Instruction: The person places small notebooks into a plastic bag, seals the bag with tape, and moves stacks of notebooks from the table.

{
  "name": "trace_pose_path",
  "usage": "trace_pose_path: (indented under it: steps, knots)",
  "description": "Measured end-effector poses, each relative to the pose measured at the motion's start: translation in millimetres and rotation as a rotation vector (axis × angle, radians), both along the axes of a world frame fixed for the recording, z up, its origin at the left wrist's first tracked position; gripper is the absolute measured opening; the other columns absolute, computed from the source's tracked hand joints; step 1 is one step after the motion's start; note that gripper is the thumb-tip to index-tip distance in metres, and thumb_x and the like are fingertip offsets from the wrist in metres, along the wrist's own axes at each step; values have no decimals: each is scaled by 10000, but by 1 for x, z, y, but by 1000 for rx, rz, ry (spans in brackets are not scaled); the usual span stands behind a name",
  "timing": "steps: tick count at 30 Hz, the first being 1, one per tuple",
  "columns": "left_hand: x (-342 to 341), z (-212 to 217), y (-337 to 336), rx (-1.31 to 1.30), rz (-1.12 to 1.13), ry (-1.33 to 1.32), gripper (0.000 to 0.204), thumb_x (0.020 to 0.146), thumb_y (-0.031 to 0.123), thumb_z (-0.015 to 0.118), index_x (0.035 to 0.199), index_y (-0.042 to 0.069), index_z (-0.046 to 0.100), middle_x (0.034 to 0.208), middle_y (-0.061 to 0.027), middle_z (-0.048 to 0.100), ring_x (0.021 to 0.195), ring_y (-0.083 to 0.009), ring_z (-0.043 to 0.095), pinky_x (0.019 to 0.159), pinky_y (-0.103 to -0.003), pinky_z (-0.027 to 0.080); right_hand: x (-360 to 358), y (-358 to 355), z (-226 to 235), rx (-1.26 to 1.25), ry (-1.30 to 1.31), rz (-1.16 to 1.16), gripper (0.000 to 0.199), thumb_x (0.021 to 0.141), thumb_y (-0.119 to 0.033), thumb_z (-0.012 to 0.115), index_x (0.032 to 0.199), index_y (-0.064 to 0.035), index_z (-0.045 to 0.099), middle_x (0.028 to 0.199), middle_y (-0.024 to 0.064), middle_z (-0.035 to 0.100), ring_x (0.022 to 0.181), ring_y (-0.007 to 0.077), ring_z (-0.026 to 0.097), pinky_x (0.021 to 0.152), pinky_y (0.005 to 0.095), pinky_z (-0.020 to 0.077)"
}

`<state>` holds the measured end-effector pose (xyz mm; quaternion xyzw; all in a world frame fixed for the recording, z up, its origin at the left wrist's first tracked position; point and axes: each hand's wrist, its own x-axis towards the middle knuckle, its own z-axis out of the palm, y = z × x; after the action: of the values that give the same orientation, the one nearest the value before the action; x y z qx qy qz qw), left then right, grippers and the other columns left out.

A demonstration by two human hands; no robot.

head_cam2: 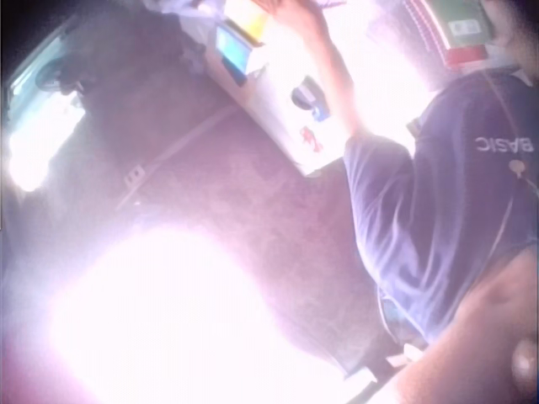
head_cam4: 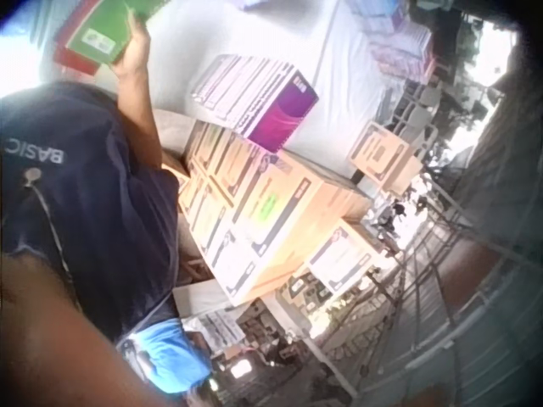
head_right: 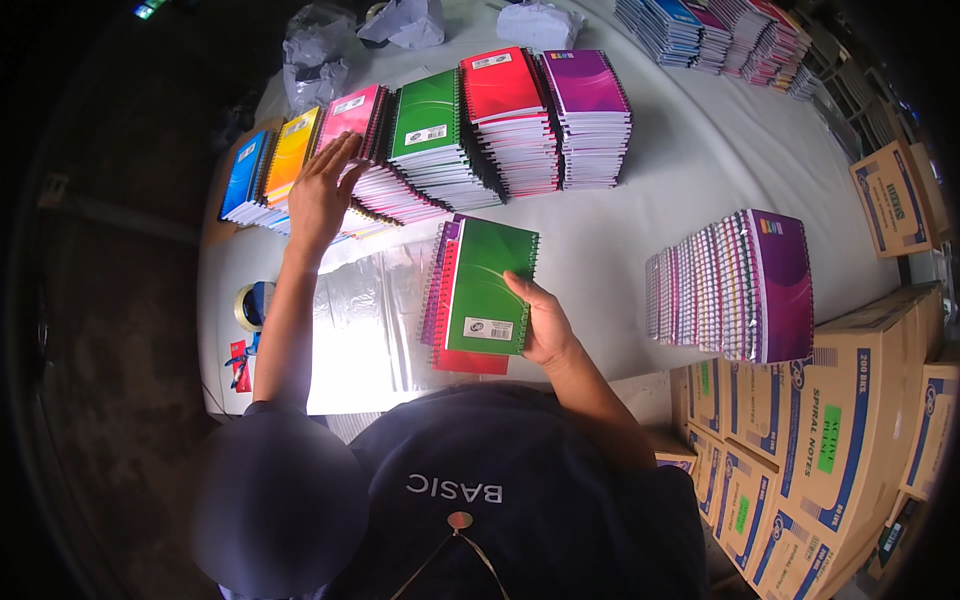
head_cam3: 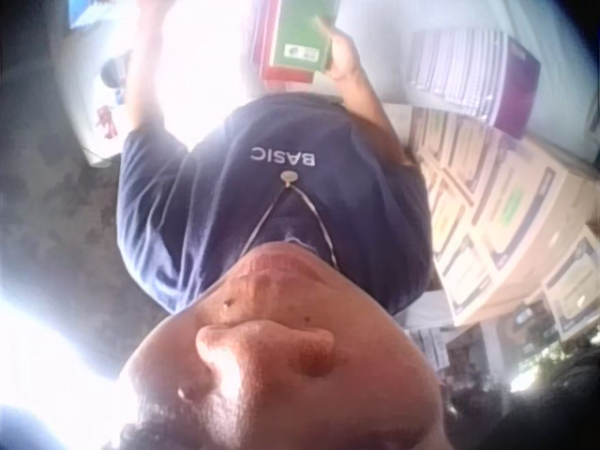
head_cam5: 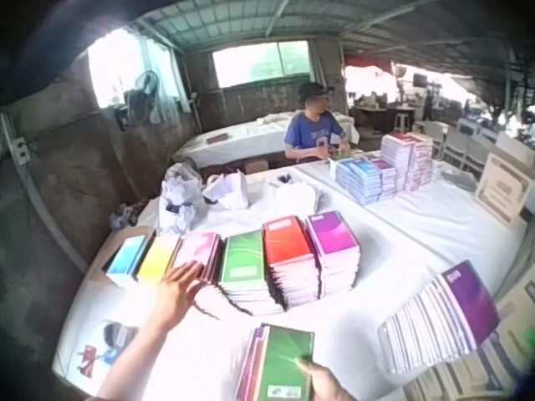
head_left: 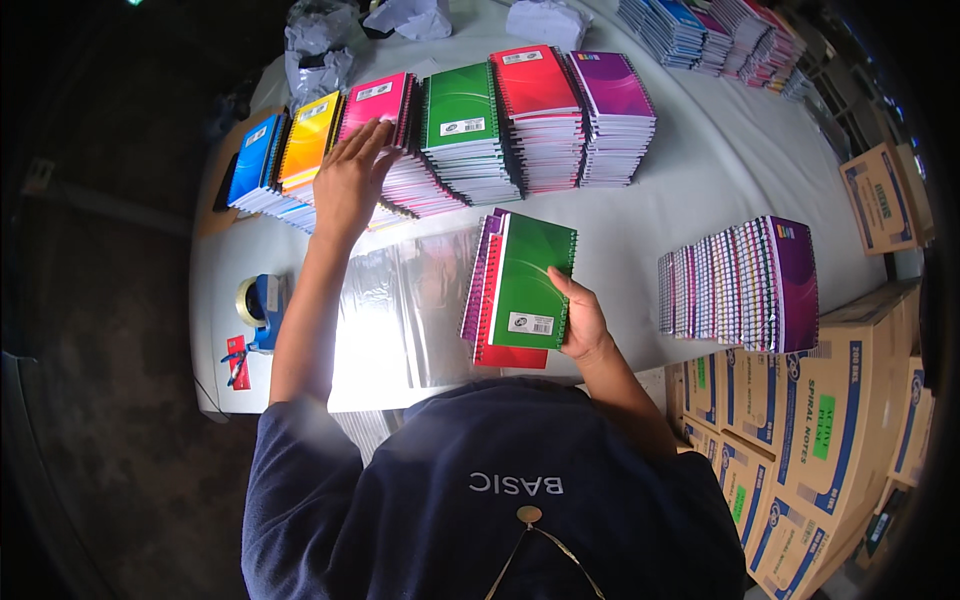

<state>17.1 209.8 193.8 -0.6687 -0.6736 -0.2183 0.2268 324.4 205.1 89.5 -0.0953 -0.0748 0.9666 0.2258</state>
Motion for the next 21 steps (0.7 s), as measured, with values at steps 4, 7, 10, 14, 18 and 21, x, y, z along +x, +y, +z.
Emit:
trace_pose_path:
  steps: [4, 7, 10, 14, 18, 21]
  knots:
    - [-8, 20, -1, -102, -40, -124, 310, 849, 268, 626, 1123, 125, 647, 1013, -79, 679, 859, -277, 656, 763, -340, 518, -7, 4, 5, 71, -69, -124, 427, 944, -323, 494, 1253, -31, 466, 1163, 93, 583, 1044, 216, 597, 884, 373, 497]
    - [-1, 28, -2, 60, 10, -180, 281, 852, 233, 630, 1107, 118, 655, 989, -102, 679, 816, -269, 654, 743, -314, 512, -14, 5, 15, 119, -107, -185, 440, 943, -347, 500, 1260, -44, 461, 1180, 79, 564, 1069, 197, 575, 904, 363, 480]
    - [27, 28, -18, 234, -148, -577, 271, 921, 226, 572, 1109, 37, 619, 932, -80, 671, 742, -168, 627, 669, -269, 494, -14, 6, 16, 168, -211, -276, 448, 933, -359, 519, 1262, -60, 464, 1186, 69, 559, 1058, 186, 577, 908, 353, 477]
    - [61, 26, -35, 111, -538, -1413, 293, 952, 228, 524, 1156, 19, 548, 830, -4, 585, 746, -70, 555, 661, -216, 463, -6, 11, 17, 193, -184, -134, 487, 937, -418, 484, 1272, -65, 461, 1188, 65, 558, 1041, 176, 583, 886, 345, 492]
    - [87, 15, -37, -167, -970, -1644, 169, 824, 151, 632, 916, 50, 533, 830, -84, 567, 929, -251, 566, 889, -406, 432, -11, 2, 0, 49, -112, -1, 576, 939, -505, 419, 1299, -55, 444, 1190, 82, 568, 1036, 169, 585, 871, 332, 501]
    - [64, -10, -29, -406, -1187, -1428, 89, 790, 110, 606, 796, 72, 525, 803, -73, 554, 960, -262, 545, 954, -415, 381, -11, -3, 8, 11, -72, 36, 557, 959, -478, 391, 1257, -15, 480, 1083, 99, 626, 960, 160, 617, 833, 311, 511]
